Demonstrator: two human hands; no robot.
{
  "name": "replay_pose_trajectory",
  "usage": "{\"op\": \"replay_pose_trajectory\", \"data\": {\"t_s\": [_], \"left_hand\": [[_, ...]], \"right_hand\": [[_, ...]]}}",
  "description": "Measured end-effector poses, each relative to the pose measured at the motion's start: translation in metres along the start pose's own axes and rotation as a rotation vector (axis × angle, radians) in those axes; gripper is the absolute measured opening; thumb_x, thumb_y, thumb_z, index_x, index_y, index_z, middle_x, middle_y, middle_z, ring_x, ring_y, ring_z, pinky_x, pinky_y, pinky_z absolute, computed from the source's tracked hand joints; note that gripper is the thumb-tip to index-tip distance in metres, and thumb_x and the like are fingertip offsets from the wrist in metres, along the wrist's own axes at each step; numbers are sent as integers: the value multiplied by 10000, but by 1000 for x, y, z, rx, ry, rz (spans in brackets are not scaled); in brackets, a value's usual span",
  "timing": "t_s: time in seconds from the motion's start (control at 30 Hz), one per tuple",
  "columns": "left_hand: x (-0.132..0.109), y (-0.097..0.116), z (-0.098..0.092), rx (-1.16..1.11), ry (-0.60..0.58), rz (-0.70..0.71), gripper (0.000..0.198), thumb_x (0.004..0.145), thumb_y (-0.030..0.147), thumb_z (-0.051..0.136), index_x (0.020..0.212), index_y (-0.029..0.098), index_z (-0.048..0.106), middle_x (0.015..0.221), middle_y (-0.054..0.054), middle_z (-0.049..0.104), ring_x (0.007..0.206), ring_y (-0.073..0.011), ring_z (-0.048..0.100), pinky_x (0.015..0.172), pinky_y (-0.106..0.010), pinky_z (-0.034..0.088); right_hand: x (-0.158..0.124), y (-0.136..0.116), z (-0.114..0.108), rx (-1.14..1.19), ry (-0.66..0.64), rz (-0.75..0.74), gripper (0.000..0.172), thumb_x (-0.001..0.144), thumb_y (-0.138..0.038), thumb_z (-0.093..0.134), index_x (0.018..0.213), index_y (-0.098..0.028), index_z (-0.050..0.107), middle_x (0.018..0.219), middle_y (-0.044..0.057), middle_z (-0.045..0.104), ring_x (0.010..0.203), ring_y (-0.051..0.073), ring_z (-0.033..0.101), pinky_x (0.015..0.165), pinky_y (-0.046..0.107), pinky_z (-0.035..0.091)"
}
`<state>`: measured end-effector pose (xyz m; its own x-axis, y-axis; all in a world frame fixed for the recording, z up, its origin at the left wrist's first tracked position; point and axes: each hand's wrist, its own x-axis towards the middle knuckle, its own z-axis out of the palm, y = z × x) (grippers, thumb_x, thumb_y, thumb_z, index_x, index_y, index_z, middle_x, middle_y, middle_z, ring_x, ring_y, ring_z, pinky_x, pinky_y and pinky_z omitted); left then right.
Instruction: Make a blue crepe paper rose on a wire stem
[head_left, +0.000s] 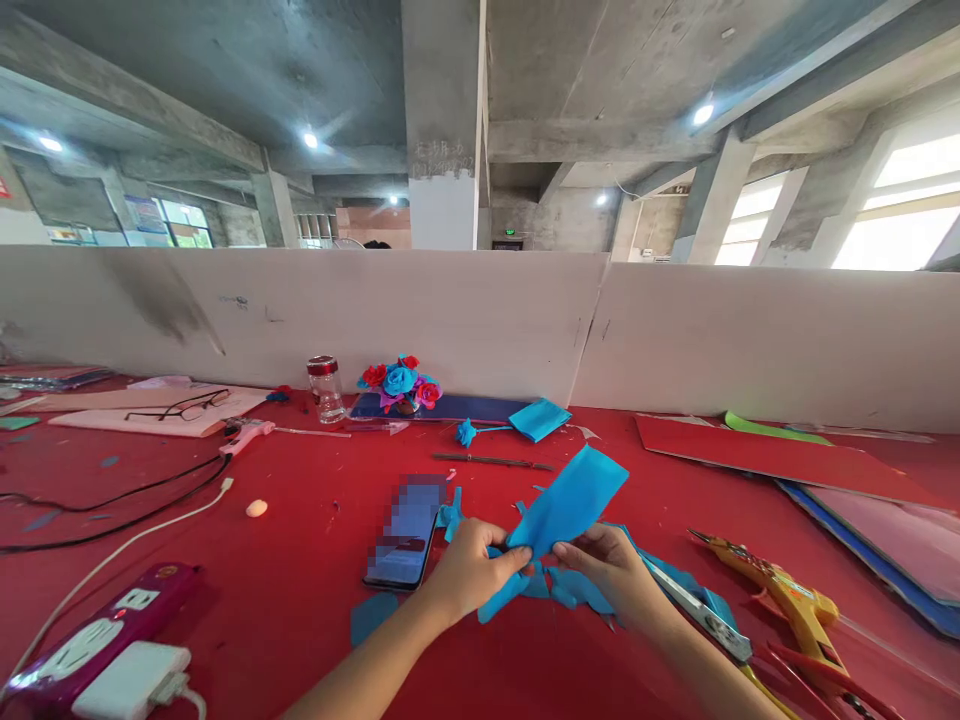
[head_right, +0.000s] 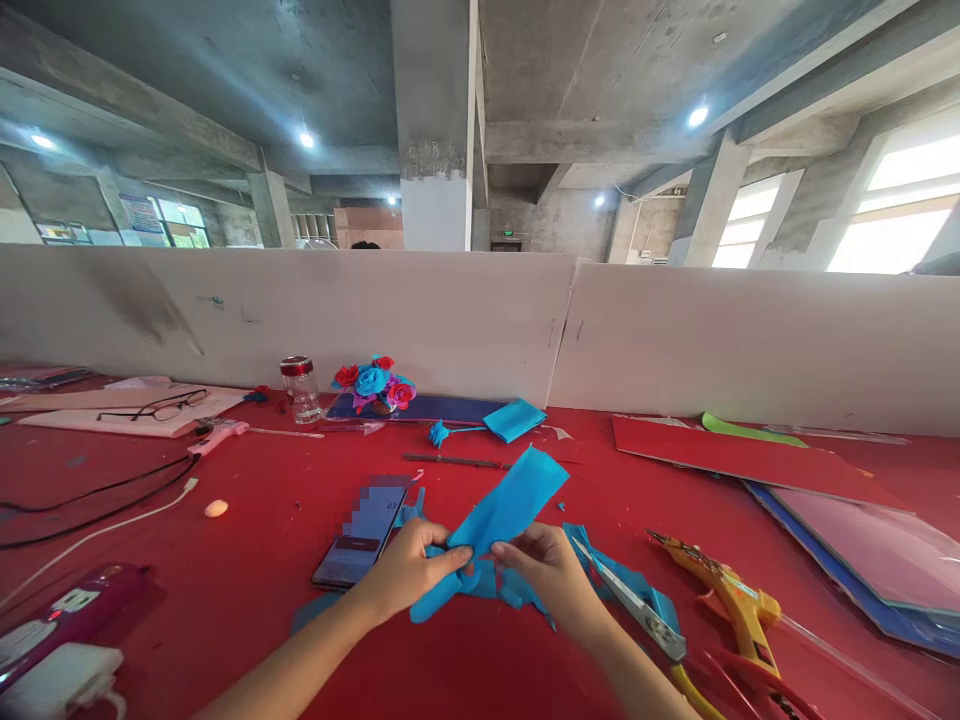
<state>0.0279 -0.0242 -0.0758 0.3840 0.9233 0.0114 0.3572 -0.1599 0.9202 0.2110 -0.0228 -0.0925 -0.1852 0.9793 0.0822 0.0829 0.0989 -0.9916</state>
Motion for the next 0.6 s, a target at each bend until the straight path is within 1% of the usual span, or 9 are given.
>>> {"op": "replay_pose_trajectory", "data": {"t_s": [0.07, 0.13, 0.2, 0.27, 0.33, 0.4, 0.43, 0.5, 0.6], "left_hand": [[0, 0, 1, -70, -5, -12, 343, 708, 407, 522, 668, 102, 673, 626, -51, 642, 573, -147, 538, 545, -230, 387], [1, -2, 3, -116, 0, -14, 338, 700, 406, 532, 658, 100, 669, 632, -54, 642, 579, -147, 541, 558, -232, 394], [3, -5, 5, -126, 6, -10, 336, 706, 404, 523, 651, 102, 662, 609, -43, 624, 553, -135, 521, 545, -227, 383], [4, -7, 6, -87, 24, 10, 328, 723, 394, 503, 626, 112, 639, 554, -15, 571, 511, -113, 469, 512, -215, 348], [5, -9, 7, 10, 80, 55, 326, 736, 379, 488, 538, 130, 562, 481, 25, 453, 469, -88, 378, 469, -205, 279], [6, -11, 7, 133, 158, 117, 364, 744, 368, 480, 456, 155, 414, 458, 53, 302, 460, -75, 275, 450, -212, 203], [6, -11, 7, 186, 192, 145, 384, 748, 362, 475, 446, 165, 343, 469, 57, 249, 467, -74, 238, 450, -220, 178], [7, -13, 7, 247, 220, 177, 397, 759, 350, 461, 463, 174, 263, 491, 57, 207, 482, -76, 207, 456, -230, 157], [8, -15, 7, 280, 218, 174, 394, 755, 337, 465, 476, 175, 239, 492, 55, 205, 491, -79, 215, 460, -235, 152]], "right_hand": [[1, 1, -1, -22, 34, 5, 312, 633, -433, 668, 577, -133, 605, 551, 40, 643, 526, 145, 573, 522, 256, 440], [2, 0, -1, -17, 41, -4, 326, 624, -451, 669, 567, -137, 599, 540, 34, 637, 521, 138, 568, 519, 248, 436], [2, -1, 0, 0, 27, -12, 341, 654, -473, 635, 576, -143, 597, 532, 25, 630, 508, 131, 564, 513, 242, 433], [2, -1, 1, 14, 14, -7, 363, 700, -492, 582, 593, -145, 592, 548, 29, 636, 506, 129, 568, 512, 241, 436], [2, 0, 2, 35, 8, 27, 379, 720, -506, 553, 611, -144, 579, 574, 41, 649, 513, 135, 581, 513, 244, 447], [2, 1, 4, 82, 9, 72, 376, 712, -514, 559, 641, -145, 563, 595, 49, 660, 539, 148, 602, 525, 251, 466], [2, 2, 5, 113, 12, 92, 369, 704, -515, 568, 655, -149, 554, 603, 50, 663, 557, 155, 613, 537, 256, 476], [3, 2, 7, 161, 22, 111, 360, 684, -512, 591, 666, -155, 541, 606, 46, 664, 585, 165, 628, 567, 269, 494], [2, 0, 8, 177, 24, 100, 360, 651, -504, 625, 688, -152, 558, 632, 44, 666, 617, 175, 637, 630, 299, 508]]}}
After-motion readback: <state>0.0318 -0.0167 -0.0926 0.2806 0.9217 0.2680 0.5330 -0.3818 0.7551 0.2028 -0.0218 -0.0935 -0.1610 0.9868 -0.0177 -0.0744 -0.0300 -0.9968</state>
